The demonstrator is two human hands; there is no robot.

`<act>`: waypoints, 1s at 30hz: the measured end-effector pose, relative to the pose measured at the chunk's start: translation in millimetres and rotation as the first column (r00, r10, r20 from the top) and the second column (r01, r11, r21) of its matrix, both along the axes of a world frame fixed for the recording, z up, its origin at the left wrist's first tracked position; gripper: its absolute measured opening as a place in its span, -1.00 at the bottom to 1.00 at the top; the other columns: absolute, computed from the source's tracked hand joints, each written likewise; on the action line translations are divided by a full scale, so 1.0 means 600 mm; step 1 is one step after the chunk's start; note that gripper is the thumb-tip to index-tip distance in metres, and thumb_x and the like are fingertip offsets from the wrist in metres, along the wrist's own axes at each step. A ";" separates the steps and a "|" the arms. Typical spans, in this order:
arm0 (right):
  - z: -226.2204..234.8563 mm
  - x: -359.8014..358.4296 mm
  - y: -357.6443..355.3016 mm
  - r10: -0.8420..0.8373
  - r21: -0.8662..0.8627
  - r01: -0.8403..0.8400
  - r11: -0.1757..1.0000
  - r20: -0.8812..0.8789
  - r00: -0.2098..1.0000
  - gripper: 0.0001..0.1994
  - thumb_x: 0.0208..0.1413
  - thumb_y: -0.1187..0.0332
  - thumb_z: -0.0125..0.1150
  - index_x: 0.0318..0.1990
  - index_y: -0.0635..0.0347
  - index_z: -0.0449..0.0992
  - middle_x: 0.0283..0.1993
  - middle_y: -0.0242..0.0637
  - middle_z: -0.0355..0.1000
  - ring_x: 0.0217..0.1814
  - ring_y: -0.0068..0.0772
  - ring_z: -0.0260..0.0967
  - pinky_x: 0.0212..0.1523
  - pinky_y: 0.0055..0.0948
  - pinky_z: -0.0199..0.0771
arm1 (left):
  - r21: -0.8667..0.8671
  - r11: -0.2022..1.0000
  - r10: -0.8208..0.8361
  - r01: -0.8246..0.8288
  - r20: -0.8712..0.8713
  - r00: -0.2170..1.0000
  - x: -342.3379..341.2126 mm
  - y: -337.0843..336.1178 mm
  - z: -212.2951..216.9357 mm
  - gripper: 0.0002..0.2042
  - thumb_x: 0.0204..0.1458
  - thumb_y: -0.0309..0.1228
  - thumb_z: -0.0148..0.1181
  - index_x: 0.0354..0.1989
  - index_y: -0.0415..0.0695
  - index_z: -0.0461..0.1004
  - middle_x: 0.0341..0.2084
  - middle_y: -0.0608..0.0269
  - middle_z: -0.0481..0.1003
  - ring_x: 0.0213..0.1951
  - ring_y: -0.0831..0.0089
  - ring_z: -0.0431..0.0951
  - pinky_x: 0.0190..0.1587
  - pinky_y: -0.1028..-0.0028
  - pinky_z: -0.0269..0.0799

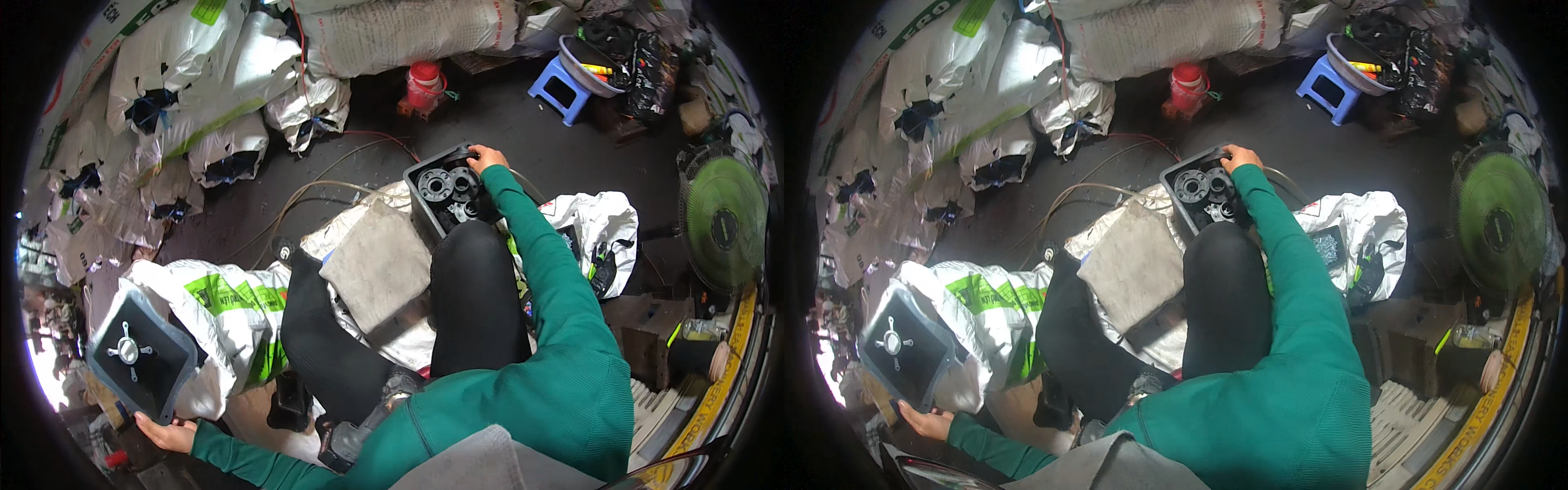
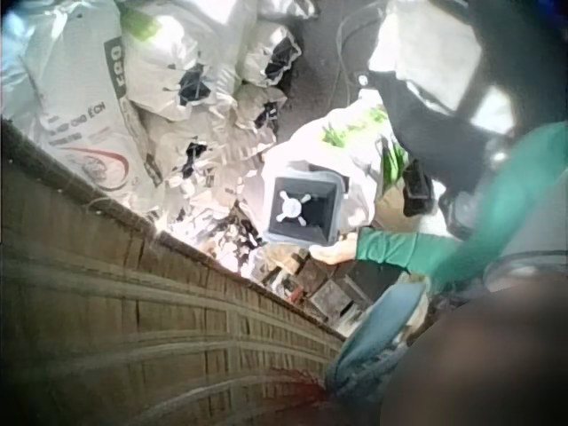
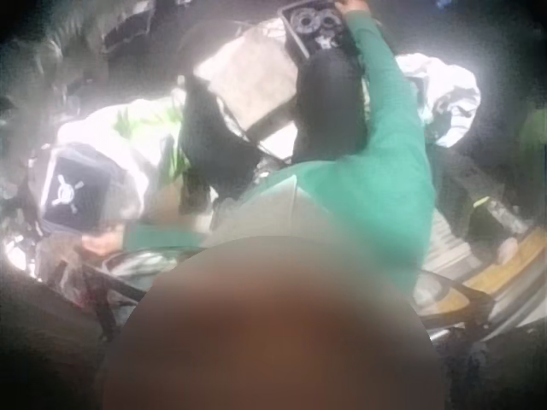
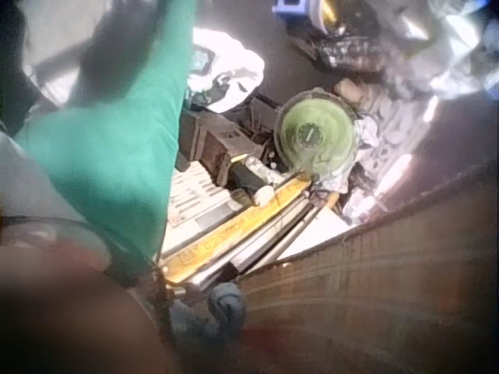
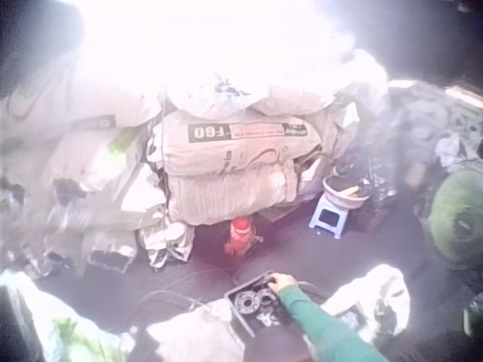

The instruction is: The person sits on the floor and uses a cordless impact driver to fasten bolts into a dark mechanical housing. They repeatedly pick up bolts, insert them into holes, and tighten them with the tool, working on multiple bolt locations on the same part.

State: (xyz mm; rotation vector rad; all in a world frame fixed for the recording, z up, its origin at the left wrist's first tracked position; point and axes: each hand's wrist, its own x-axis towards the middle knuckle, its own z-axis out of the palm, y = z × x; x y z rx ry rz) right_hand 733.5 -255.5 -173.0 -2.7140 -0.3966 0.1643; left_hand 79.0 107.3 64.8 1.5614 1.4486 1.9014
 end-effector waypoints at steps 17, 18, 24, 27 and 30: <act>-0.092 0.056 0.034 0.361 -0.297 -0.298 0.907 0.184 0.914 -0.80 -0.03 0.27 0.07 -0.22 0.02 0.46 -0.25 -0.17 0.47 -0.21 -0.10 0.44 -0.24 -0.17 0.44 | -0.862 0.091 -0.830 0.499 0.211 0.516 0.487 -0.131 -0.491 -0.51 -0.04 -0.03 0.17 -0.22 -0.30 0.51 -0.33 0.16 0.53 -0.26 0.51 0.45 -0.12 0.54 0.30; -0.095 0.059 0.032 0.375 -0.276 -0.315 0.908 0.200 0.905 -0.82 -0.02 0.29 0.02 -0.25 0.03 0.46 -0.26 -0.18 0.47 -0.23 -0.10 0.44 -0.27 -0.18 0.45 | -0.876 0.215 -0.861 0.433 0.039 0.507 0.487 -0.131 -0.511 -0.51 -0.06 0.01 0.15 -0.22 -0.24 0.52 -0.35 0.11 0.53 -0.27 0.46 0.47 -0.13 0.50 0.30; -0.074 0.069 0.008 0.507 -0.281 -0.446 0.850 0.204 0.838 -0.79 -0.07 0.23 0.16 -0.26 0.02 0.43 -0.27 -0.25 0.46 -0.21 -0.16 0.42 -0.23 -0.20 0.42 | -0.732 0.593 -0.800 0.335 -0.488 0.349 0.489 -0.149 -0.515 -0.56 -0.09 0.00 0.13 -0.18 -0.11 0.48 -0.21 -0.01 0.44 -0.17 0.08 0.44 -0.12 0.27 0.33; -0.040 0.056 -0.010 0.556 -0.252 -0.504 0.826 0.215 0.803 -0.78 -0.08 0.18 0.17 -0.29 0.01 0.43 -0.27 -0.26 0.45 -0.20 -0.18 0.41 -0.23 -0.21 0.41 | -0.755 0.549 -0.823 0.360 -0.411 0.393 0.465 -0.182 -0.463 -0.60 -0.07 -0.12 0.16 -0.09 -0.08 0.43 -0.22 0.01 0.43 -0.21 0.13 0.45 -0.14 0.30 0.35; 0.012 0.033 -0.016 0.464 -0.131 -0.445 0.886 0.227 0.856 -0.77 -0.09 0.14 0.18 -0.29 -0.01 0.45 -0.31 -0.25 0.46 -0.23 -0.17 0.41 -0.25 -0.23 0.40 | -0.705 0.490 -0.871 0.513 -0.366 0.329 0.415 -0.245 -0.412 -0.61 -0.06 -0.18 0.16 -0.07 -0.09 0.40 -0.23 0.04 0.43 -0.26 0.20 0.48 -0.18 0.33 0.37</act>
